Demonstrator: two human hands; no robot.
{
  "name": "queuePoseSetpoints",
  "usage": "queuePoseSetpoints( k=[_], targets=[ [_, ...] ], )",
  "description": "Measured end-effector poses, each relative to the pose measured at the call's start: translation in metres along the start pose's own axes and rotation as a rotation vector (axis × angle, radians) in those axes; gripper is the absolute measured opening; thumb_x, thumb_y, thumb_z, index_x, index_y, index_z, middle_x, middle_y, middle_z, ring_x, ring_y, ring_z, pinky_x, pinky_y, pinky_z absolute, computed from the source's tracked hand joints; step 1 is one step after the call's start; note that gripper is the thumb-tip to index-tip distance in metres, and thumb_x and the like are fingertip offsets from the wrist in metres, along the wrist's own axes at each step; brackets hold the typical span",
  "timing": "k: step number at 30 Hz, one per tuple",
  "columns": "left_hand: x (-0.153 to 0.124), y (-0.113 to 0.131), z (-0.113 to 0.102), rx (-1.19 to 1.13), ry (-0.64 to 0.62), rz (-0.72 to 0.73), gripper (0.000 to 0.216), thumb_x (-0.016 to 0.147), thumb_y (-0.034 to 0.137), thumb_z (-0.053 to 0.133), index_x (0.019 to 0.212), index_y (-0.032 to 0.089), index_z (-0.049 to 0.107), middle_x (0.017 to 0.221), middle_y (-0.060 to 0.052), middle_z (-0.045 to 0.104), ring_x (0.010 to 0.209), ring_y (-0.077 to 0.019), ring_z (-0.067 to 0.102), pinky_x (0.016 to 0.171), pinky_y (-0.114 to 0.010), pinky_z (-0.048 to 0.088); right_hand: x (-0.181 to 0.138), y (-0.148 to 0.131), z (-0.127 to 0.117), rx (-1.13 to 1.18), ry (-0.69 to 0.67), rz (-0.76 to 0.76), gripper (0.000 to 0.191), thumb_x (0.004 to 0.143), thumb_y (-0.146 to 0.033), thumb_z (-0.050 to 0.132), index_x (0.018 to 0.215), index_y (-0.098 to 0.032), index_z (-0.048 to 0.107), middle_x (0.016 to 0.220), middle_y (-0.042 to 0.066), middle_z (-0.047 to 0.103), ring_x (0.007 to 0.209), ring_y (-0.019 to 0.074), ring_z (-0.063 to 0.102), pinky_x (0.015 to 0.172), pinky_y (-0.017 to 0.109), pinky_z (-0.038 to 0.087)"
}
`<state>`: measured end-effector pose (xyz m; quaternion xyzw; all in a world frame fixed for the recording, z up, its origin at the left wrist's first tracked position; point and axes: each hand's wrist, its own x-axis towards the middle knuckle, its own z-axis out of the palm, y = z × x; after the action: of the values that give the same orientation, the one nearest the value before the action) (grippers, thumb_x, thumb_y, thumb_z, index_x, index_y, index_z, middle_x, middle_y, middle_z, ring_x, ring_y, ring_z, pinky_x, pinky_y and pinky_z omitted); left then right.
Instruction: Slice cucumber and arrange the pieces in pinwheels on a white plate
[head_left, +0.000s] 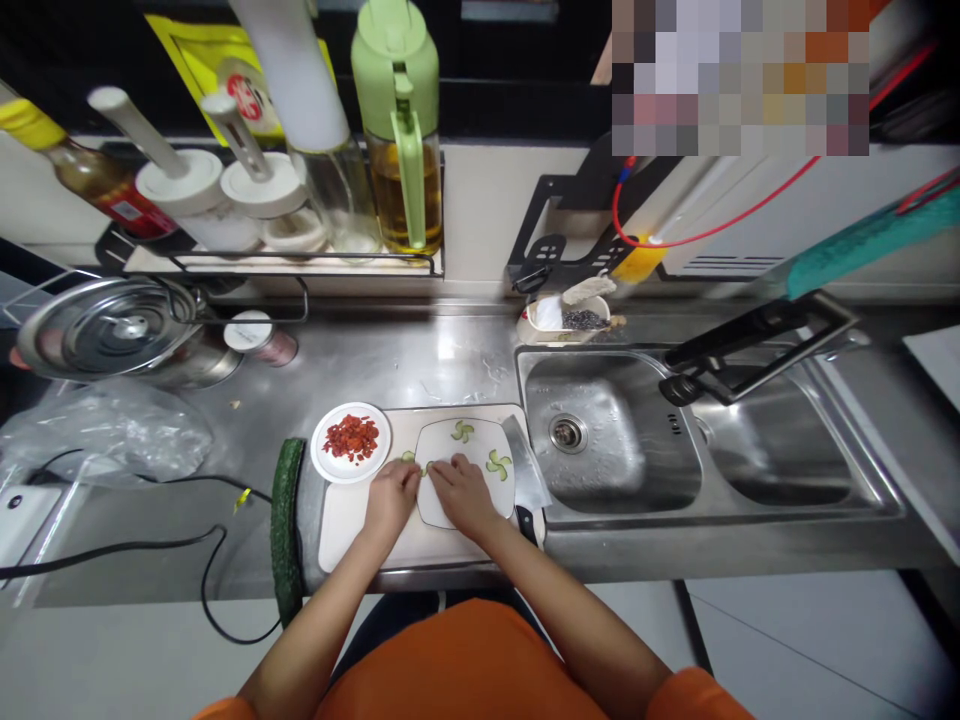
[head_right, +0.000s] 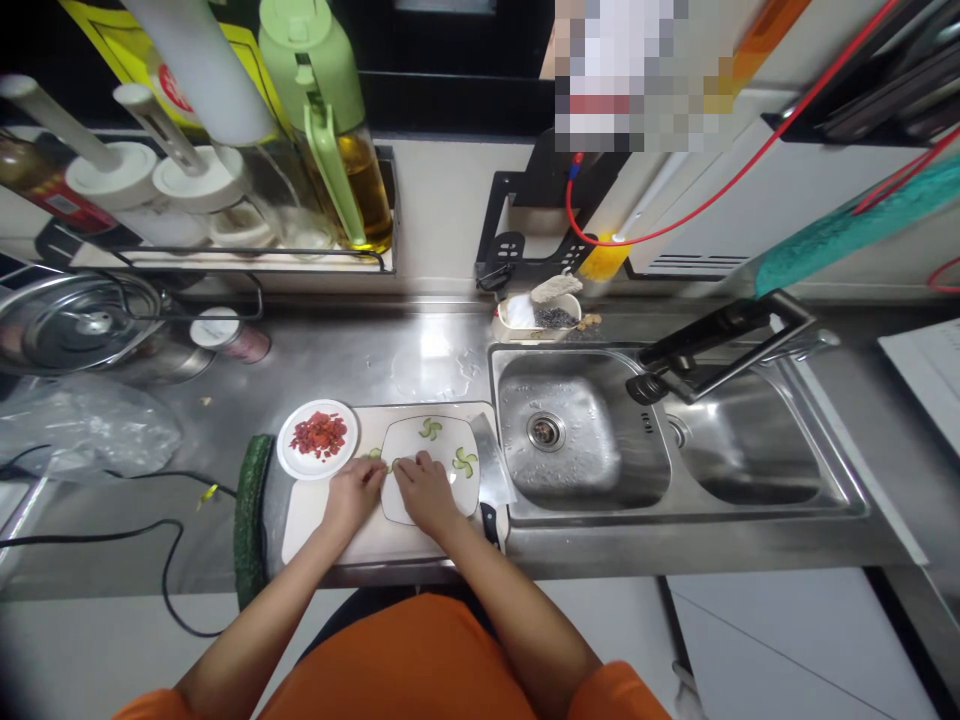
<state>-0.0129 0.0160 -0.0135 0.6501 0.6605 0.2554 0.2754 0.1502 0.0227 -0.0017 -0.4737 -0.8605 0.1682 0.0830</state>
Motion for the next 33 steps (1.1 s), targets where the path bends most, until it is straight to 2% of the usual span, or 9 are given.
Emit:
queuePoseSetpoints(
  k=[3,7,10,13,18,27,33],
  targets=[
    [0.000,-0.001,-0.003,-0.008,0.003,-0.004,0.017,0.083,0.024,0.051,0.084,0.020,0.068,0.085,-0.006,0.069,0.081,-0.0190,0.063,0.079,-0.031,0.048,0.000,-0.001,-0.001,0.006,0.004,0.007,0.028,0.093,-0.016,0.040,0.114,-0.021,0.058,0.109,0.008,0.062,0.095,0.0250,0.042,0.069,0.036,0.034],
    [0.004,-0.005,-0.019,0.039,0.029,0.011,0.021,0.085,0.023,0.050,0.094,0.020,0.069,0.093,-0.007,0.069,0.088,-0.0197,0.061,0.084,-0.032,0.046,-0.002,-0.001,-0.002,0.029,0.040,0.027,0.029,0.093,-0.017,0.039,0.113,-0.022,0.060,0.108,0.008,0.063,0.095,0.0243,0.042,0.068,0.035,0.034],
    [0.008,-0.004,-0.032,0.239,0.053,0.006,0.027,0.084,0.023,0.052,0.106,0.021,0.068,0.105,-0.010,0.064,0.100,-0.0253,0.053,0.089,-0.040,0.040,-0.004,0.001,-0.003,0.040,0.083,0.052,0.027,0.091,-0.017,0.043,0.110,-0.021,0.062,0.107,0.008,0.063,0.096,0.0242,0.042,0.068,0.034,0.035],
    [0.012,0.001,-0.038,0.442,0.012,-0.042,0.029,0.083,0.027,0.056,0.111,0.026,0.066,0.122,-0.011,0.056,0.111,-0.0323,0.041,0.088,-0.047,0.036,-0.007,0.002,-0.004,0.041,0.125,0.075,0.024,0.089,-0.017,0.046,0.103,-0.020,0.065,0.103,0.008,0.064,0.095,0.0237,0.042,0.070,0.034,0.035],
    [0.015,0.011,-0.029,0.564,-0.082,-0.069,0.026,0.083,0.030,0.057,0.108,0.027,0.066,0.127,-0.011,0.048,0.113,-0.0329,0.034,0.086,-0.048,0.033,-0.014,0.003,-0.005,0.034,0.167,0.074,0.021,0.088,-0.017,0.048,0.097,-0.020,0.067,0.097,0.008,0.064,0.094,0.0229,0.043,0.074,0.034,0.036],
    [0.017,0.012,-0.024,0.537,-0.082,-0.067,0.021,0.083,0.027,0.055,0.098,0.027,0.069,0.131,-0.011,0.042,0.116,-0.0343,0.030,0.086,-0.049,0.030,-0.023,0.000,-0.009,0.082,0.111,0.098,0.021,0.085,-0.014,0.050,0.097,-0.020,0.066,0.096,0.007,0.063,0.096,0.0231,0.043,0.076,0.034,0.036],
    [0.021,0.010,-0.028,0.449,-0.053,-0.080,0.015,0.079,0.023,0.057,0.087,0.024,0.069,0.131,-0.011,0.044,0.115,-0.0352,0.032,0.084,-0.050,0.032,-0.021,0.001,-0.010,0.150,0.146,0.098,0.020,0.085,-0.013,0.049,0.094,-0.020,0.066,0.096,0.007,0.064,0.095,0.0239,0.043,0.078,0.035,0.036]
  ],
)
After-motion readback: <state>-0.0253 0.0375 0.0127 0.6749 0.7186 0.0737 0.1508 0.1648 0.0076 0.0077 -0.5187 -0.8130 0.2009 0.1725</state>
